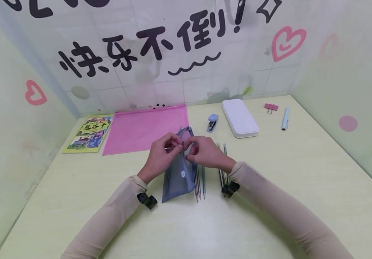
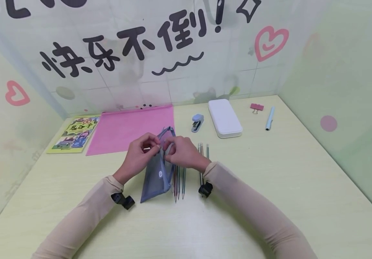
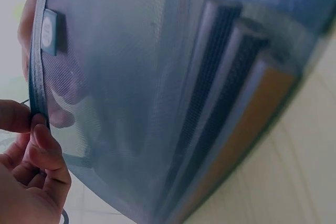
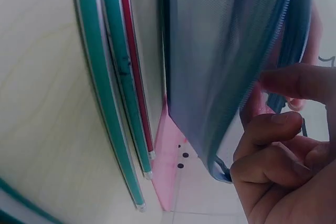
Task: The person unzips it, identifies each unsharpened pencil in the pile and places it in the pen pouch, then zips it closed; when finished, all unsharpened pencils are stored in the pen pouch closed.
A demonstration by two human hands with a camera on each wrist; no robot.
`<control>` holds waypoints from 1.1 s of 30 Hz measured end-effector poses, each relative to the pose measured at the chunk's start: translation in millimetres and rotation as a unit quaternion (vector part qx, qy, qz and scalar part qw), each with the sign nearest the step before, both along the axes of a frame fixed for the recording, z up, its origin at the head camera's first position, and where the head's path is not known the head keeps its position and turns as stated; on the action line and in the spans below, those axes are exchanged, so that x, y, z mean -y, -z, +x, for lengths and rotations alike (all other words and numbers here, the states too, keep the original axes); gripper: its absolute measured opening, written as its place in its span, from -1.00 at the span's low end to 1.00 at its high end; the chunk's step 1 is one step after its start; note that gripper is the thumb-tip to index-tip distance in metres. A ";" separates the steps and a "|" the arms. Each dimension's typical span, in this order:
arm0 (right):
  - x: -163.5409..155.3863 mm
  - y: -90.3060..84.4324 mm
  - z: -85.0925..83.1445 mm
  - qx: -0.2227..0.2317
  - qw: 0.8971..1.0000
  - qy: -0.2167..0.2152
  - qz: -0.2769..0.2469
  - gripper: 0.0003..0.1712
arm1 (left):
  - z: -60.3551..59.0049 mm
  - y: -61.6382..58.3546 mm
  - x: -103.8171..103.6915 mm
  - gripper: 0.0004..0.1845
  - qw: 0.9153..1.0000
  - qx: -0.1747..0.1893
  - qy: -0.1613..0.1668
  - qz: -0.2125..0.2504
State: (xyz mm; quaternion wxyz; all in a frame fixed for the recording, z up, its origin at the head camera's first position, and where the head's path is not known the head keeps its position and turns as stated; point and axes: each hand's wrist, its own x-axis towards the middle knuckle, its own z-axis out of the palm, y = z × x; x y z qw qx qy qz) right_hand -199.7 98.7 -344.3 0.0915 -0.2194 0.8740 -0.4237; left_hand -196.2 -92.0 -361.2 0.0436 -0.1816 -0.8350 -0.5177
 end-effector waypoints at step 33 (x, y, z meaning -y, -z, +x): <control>-82.2 28.5 -7.3 0.009 0.982 -0.010 0.191 -0.88 | 2.1 -4.6 3.0 -0.86 1.000 0.003 -0.007 -0.009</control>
